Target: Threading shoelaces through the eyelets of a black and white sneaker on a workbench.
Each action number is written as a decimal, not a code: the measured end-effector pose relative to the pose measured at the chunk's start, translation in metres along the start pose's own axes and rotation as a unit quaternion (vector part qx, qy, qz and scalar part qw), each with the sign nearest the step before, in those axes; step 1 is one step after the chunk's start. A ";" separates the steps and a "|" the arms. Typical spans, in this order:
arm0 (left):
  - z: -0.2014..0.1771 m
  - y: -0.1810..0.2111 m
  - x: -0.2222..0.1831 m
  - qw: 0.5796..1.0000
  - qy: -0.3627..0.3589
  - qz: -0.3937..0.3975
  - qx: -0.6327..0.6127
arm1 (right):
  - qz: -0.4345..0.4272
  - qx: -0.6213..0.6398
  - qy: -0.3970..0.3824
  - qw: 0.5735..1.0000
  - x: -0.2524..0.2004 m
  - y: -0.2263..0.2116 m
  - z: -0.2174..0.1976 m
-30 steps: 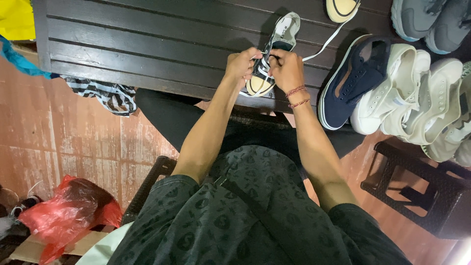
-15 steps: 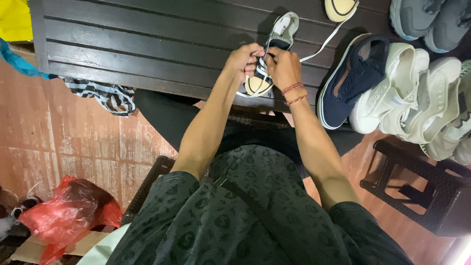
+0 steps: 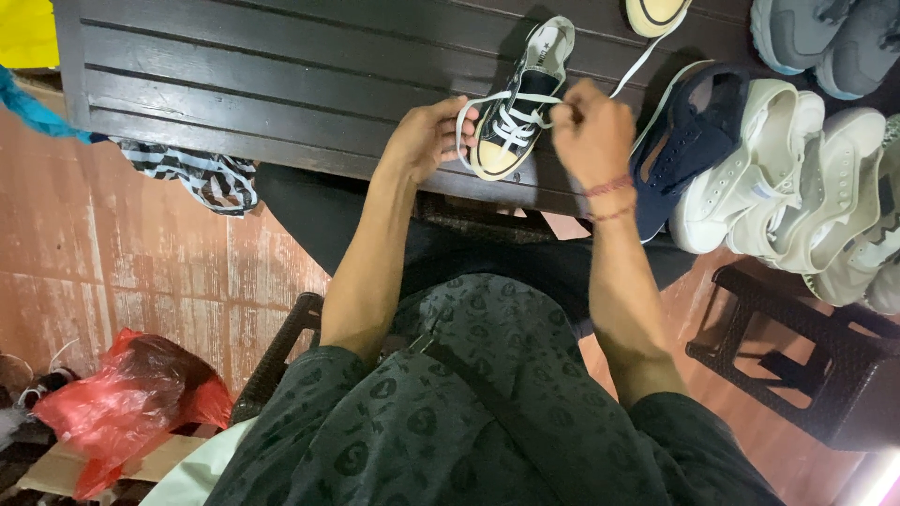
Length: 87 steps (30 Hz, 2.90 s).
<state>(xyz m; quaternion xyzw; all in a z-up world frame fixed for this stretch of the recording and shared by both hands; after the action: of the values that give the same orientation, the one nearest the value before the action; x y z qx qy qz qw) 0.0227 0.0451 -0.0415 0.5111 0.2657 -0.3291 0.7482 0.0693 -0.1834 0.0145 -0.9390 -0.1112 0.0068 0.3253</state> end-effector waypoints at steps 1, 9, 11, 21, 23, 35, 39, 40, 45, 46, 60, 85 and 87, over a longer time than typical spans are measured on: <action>0.005 0.006 -0.010 0.998 -0.031 0.042 -0.040 | -0.005 0.030 0.002 1.000 -0.002 -0.004 -0.013; 0.038 -0.004 -0.023 0.958 -0.143 0.227 -0.103 | 0.029 0.143 0.004 0.989 -0.024 -0.034 -0.072; 0.042 -0.015 -0.008 0.949 -0.154 0.248 -0.120 | 0.046 0.207 0.004 0.977 -0.025 -0.043 -0.077; 0.046 -0.044 0.016 0.959 -0.064 0.264 -0.083 | -0.031 0.204 0.016 0.978 -0.066 -0.079 -0.129; 0.041 -0.045 0.016 0.959 0.025 0.279 0.041 | -0.049 0.256 0.019 0.965 -0.080 -0.079 -0.142; 0.054 -0.077 0.044 0.649 0.260 0.316 0.642 | -0.207 0.375 -0.001 0.904 -0.133 -0.108 -0.205; 0.055 -0.074 0.052 0.638 0.269 0.325 0.644 | -0.201 0.353 -0.060 0.912 -0.127 -0.132 -0.214; 0.056 -0.074 0.054 0.638 0.271 0.321 0.645 | -0.220 0.332 -0.109 0.911 -0.126 -0.141 -0.211; 0.054 -0.076 0.061 0.644 0.278 0.389 0.597 | -0.269 0.372 0.016 0.888 -0.120 -0.203 -0.177; 0.056 -0.078 0.067 0.622 0.264 0.351 0.648 | -0.252 0.286 -0.018 0.924 -0.115 -0.221 -0.163; 0.039 -0.052 0.016 0.690 0.296 0.341 0.565 | -0.026 0.280 0.101 0.954 -0.033 -0.049 0.016; 0.045 -0.037 0.021 0.669 0.269 0.459 0.518 | -0.026 -0.089 -0.031 0.995 -0.103 -0.060 -0.086; 0.044 -0.034 0.008 0.684 0.259 0.472 0.491 | -0.036 -0.089 -0.035 0.995 -0.105 -0.074 -0.104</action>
<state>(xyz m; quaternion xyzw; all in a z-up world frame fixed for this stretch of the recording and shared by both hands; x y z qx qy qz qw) 0.0049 -0.0074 -0.0527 0.9281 -0.0272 0.1303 0.3478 -0.0394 -0.2121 0.1354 -0.9588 -0.1562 0.0180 0.2367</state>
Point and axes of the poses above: each hand's wrist, its own x-axis towards the middle knuckle, its own z-axis out of the palm, y = z × x, the point moved 6 cm from there along x, towards the middle knuckle, and after that the axes turned 8 degrees about x, right-handed, at the moved point
